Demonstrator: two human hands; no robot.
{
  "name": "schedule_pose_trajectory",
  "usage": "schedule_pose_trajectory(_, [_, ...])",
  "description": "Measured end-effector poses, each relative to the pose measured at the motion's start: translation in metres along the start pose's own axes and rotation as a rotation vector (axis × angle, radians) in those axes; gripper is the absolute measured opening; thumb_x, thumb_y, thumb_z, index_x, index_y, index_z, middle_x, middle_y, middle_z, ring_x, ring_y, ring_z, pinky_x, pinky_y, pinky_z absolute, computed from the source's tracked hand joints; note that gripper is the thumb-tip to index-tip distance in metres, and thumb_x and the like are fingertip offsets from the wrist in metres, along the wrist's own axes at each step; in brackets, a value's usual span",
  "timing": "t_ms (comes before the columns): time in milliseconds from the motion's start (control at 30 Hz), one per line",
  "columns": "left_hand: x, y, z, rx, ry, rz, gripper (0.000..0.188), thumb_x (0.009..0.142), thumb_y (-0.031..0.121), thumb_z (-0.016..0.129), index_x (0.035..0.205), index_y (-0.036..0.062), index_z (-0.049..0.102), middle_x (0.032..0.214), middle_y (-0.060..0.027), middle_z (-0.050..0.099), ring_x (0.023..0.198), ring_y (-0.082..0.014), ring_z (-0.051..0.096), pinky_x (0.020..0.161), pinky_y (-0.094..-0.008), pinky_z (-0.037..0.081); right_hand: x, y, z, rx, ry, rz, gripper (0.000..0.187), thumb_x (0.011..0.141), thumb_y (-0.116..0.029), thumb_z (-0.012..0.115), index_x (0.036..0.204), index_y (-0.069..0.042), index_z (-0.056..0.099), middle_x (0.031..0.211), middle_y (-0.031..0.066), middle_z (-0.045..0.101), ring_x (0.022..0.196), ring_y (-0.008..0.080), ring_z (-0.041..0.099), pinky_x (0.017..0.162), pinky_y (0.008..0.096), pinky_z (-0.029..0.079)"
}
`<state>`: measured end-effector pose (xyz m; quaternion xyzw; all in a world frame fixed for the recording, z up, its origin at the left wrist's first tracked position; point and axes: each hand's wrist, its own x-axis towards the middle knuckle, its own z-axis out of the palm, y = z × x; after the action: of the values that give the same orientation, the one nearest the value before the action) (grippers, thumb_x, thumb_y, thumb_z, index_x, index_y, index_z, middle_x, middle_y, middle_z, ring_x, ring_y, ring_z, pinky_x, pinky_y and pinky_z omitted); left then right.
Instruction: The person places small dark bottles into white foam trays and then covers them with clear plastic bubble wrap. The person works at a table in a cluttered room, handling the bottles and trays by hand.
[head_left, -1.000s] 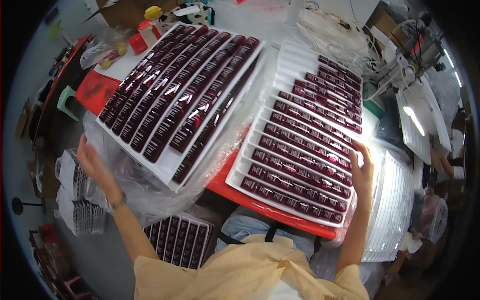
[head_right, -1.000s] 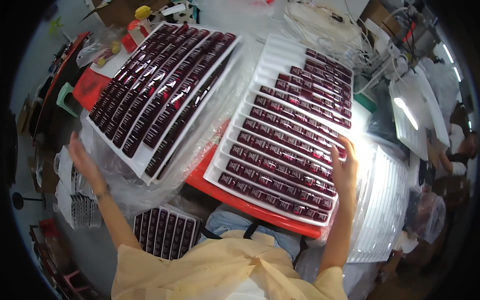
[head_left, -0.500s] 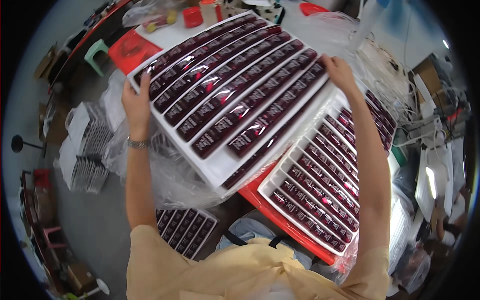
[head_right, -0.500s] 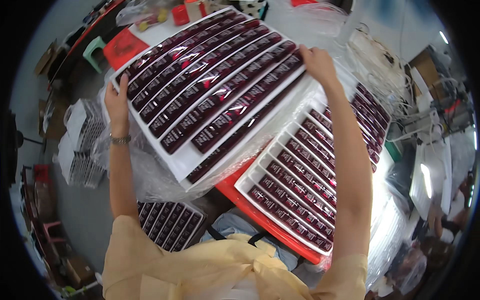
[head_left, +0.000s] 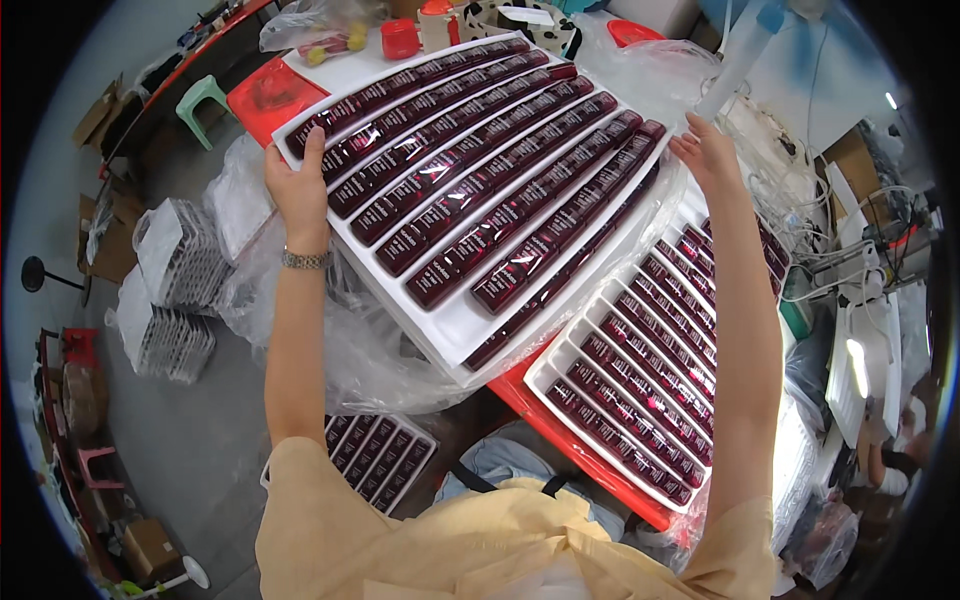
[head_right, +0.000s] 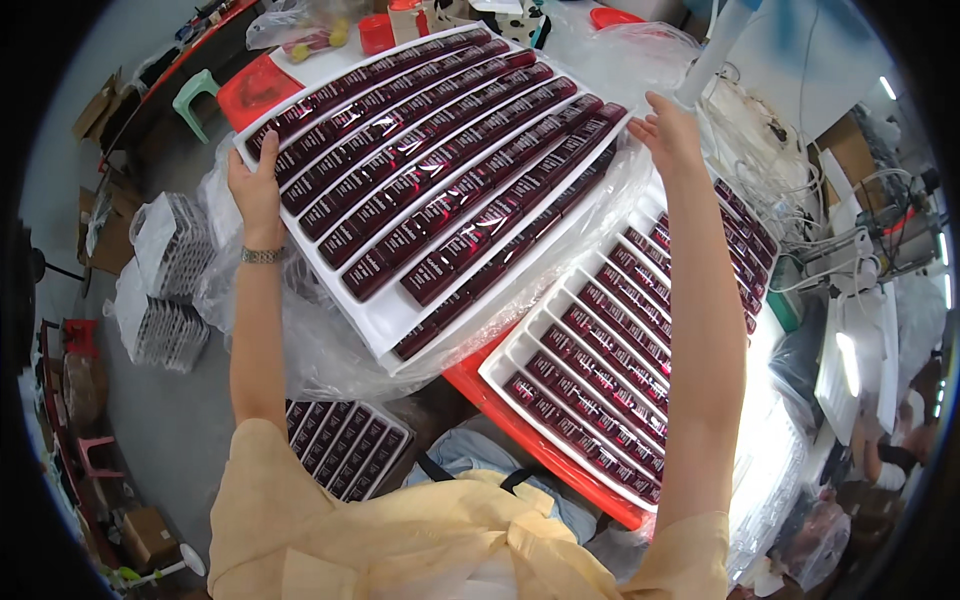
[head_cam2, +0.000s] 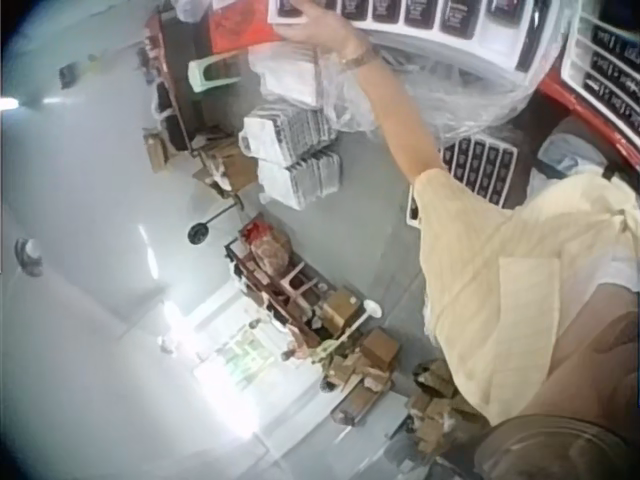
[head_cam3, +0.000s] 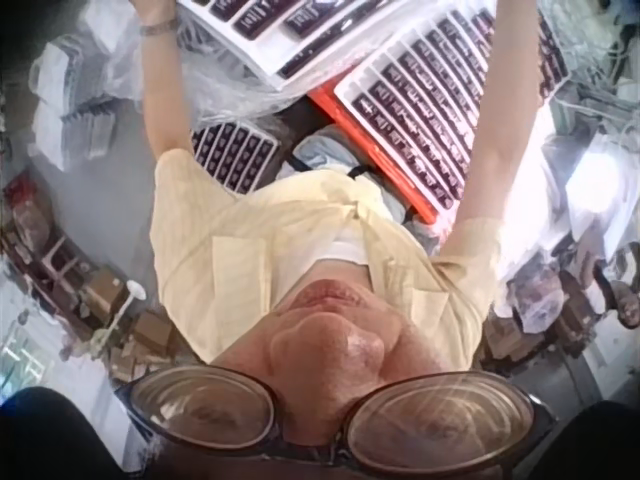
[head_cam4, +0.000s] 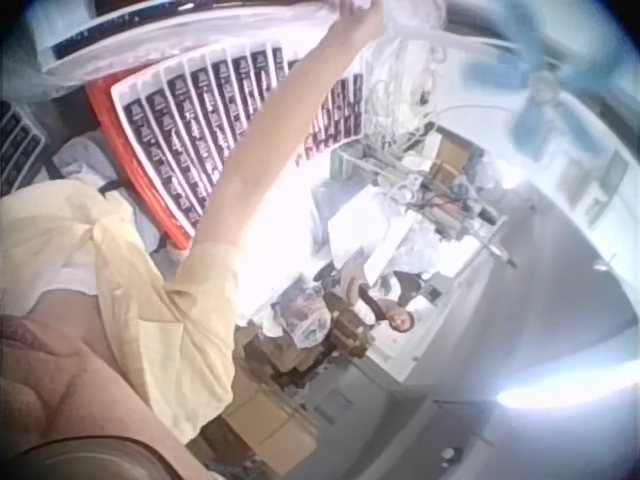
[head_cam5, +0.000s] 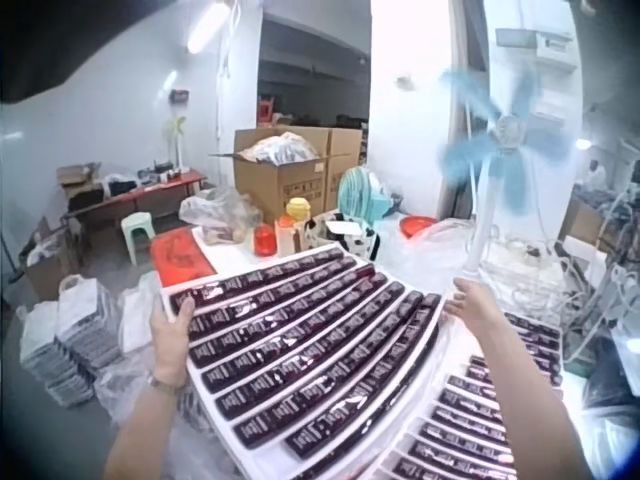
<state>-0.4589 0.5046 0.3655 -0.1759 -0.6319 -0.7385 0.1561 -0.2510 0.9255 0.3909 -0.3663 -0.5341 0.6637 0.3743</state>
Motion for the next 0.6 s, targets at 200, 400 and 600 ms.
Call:
schedule_pose_trajectory(200, [0.001,-0.003,-0.006,-0.006,0.02,-0.001,0.028,0.086,0.016,0.07,0.106,0.0008,0.058,0.1,-0.0061,0.066,0.086,-0.0114,0.061,0.078,-0.0266,0.048,-0.034,-0.013,0.006,-0.358,-0.375,0.289,0.052,0.087,-0.032,0.066,0.101,0.016,0.053,0.083,0.0254,0.065,0.068,0.0315,0.067,0.066,0.0378,0.059])
schedule_pose_trajectory(400, [0.0,-0.003,-0.001,0.036,0.027,0.008,0.027,0.086,0.015,0.07,0.106,0.001,0.059,0.099,-0.0055,0.065,0.086,-0.0115,0.06,0.078,-0.0266,0.048,-0.023,0.006,0.013,-0.132,-0.149,-0.084,0.05,0.087,-0.033,0.066,0.095,0.015,0.055,0.085,0.0234,0.064,0.073,0.0312,0.068,0.066,0.0358,0.059])
schedule_pose_trajectory(600, [0.001,-0.006,-0.008,0.047,0.025,0.01,0.027,0.086,0.017,0.07,0.104,0.0002,0.059,0.099,-0.006,0.065,0.084,-0.0109,0.06,0.076,-0.0255,0.048,-0.041,-0.01,0.027,-0.217,-0.41,0.294,0.05,0.084,-0.05,0.065,0.094,-0.001,0.063,0.082,0.0113,0.067,0.063,0.0216,0.064,0.056,0.0273,0.052])
